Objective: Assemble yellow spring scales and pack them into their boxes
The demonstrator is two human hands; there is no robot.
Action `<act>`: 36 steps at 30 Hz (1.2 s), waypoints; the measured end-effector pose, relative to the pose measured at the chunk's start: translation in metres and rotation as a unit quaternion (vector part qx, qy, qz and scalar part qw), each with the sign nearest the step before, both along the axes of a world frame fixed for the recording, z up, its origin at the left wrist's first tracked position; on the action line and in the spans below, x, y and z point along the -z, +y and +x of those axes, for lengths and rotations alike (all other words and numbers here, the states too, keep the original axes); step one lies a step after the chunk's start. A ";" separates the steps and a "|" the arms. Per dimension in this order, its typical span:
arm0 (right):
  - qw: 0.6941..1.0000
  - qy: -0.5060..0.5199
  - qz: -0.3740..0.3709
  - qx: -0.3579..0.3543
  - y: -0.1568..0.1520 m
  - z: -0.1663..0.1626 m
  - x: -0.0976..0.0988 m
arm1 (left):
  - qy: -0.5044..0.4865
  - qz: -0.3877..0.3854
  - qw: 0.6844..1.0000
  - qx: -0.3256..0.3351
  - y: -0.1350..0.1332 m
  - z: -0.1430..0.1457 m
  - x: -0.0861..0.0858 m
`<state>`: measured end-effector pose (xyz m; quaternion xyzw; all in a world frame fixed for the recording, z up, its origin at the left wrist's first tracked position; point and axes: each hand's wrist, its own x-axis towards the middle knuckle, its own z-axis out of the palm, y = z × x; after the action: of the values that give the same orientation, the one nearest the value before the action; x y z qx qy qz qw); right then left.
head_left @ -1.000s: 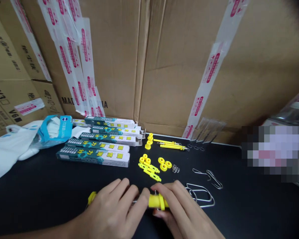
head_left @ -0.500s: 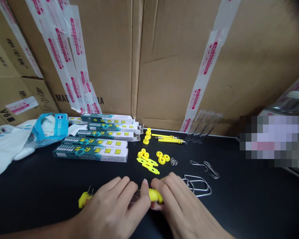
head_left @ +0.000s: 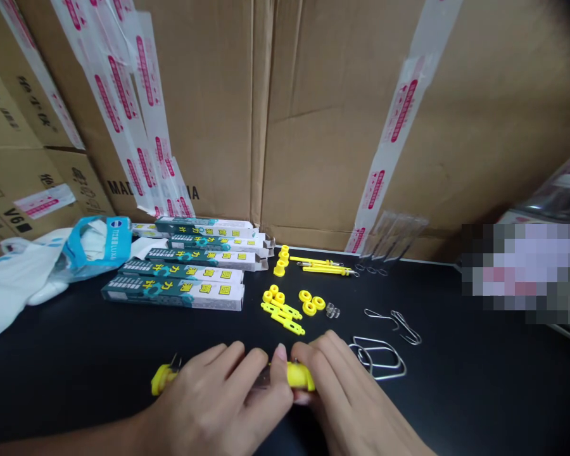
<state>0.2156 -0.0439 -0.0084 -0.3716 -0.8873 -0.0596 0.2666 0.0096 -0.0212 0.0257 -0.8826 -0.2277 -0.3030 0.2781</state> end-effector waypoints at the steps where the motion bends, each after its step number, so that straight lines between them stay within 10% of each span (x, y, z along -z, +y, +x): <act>1: 1.000 -0.002 0.002 0.001 0.000 0.000 0.000 | 0.000 0.003 1.000 0.000 0.000 0.000 0.001; 13: 0.997 0.031 0.067 0.024 0.013 0.013 -0.019 | -0.012 -0.118 0.991 -0.062 0.016 -0.036 0.007; 20: 0.999 0.013 0.016 0.033 0.030 0.049 -0.031 | -0.205 -0.457 0.866 -0.006 0.031 -0.045 0.009; 27: 0.995 -0.036 0.088 0.035 0.039 0.059 -0.031 | -0.224 -0.592 0.774 -0.035 0.026 -0.036 0.015; 36: 0.993 -0.023 0.101 0.059 0.042 0.065 -0.032 | -0.235 -0.627 0.737 -0.094 0.026 -0.035 0.016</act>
<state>0.2802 -0.0018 0.0236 -0.3934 -0.8588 -0.1731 0.2787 -0.0252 0.0049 0.0100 -0.7324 -0.5059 -0.2618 -0.3729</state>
